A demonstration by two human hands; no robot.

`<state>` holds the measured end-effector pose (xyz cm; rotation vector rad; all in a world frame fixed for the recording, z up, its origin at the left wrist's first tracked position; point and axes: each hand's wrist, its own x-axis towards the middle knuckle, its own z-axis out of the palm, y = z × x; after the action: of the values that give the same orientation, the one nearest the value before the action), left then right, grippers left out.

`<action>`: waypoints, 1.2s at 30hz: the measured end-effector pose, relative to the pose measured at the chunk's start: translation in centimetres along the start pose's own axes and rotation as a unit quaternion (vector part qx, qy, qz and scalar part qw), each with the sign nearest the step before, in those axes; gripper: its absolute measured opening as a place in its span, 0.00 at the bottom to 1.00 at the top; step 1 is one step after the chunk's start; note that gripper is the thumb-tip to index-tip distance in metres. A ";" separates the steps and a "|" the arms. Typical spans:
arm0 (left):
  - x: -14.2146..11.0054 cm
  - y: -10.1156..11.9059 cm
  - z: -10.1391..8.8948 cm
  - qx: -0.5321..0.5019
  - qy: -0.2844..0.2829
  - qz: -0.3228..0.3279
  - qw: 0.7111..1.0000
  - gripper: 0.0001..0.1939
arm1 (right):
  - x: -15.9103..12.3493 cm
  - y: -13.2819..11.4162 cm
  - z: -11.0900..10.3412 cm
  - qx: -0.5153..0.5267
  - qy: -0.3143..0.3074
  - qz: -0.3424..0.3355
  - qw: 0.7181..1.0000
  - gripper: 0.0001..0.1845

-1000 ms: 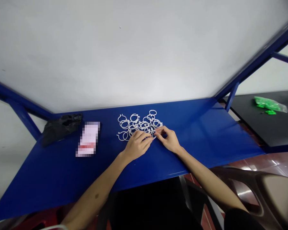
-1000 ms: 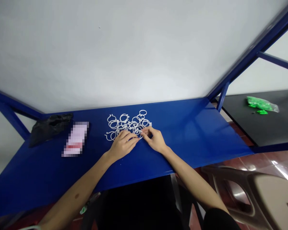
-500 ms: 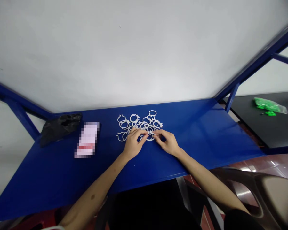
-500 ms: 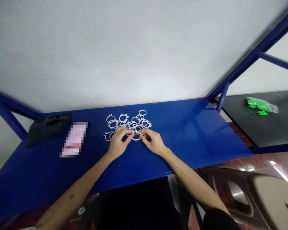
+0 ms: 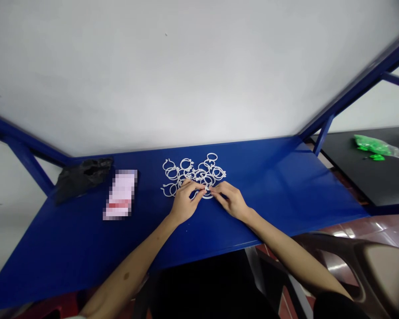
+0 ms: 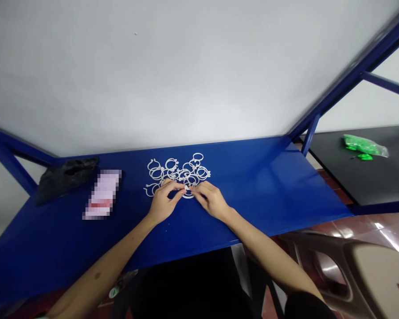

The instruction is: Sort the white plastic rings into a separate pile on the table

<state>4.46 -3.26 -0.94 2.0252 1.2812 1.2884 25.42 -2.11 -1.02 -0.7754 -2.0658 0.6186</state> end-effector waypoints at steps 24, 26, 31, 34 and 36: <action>0.8 -1.6 -1.5 0.200 -0.012 0.094 0.975 0.07 | 1.1 1.3 -2.9 -0.150 0.111 0.141 0.972 0.13; 0.9 -1.7 -1.7 0.205 -0.008 0.091 0.974 0.07 | 1.1 1.6 -3.4 -0.161 0.124 0.160 0.966 0.13; 1.0 -1.4 -1.8 0.209 0.006 0.103 0.973 0.07 | 1.1 2.5 -4.7 -0.215 0.167 0.196 0.942 0.15; 1.0 -1.2 -1.8 0.208 0.005 0.105 0.972 0.08 | 0.9 3.6 -5.8 -0.274 0.176 0.218 0.920 0.17; 1.0 -1.2 -1.8 0.209 0.005 0.105 0.972 0.08 | 0.6 4.8 -6.7 -0.315 0.170 0.236 0.903 0.18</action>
<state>2.49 -2.05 -0.51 2.5037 1.4743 1.1933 32.16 2.64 -0.27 -1.6631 -1.7458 0.0228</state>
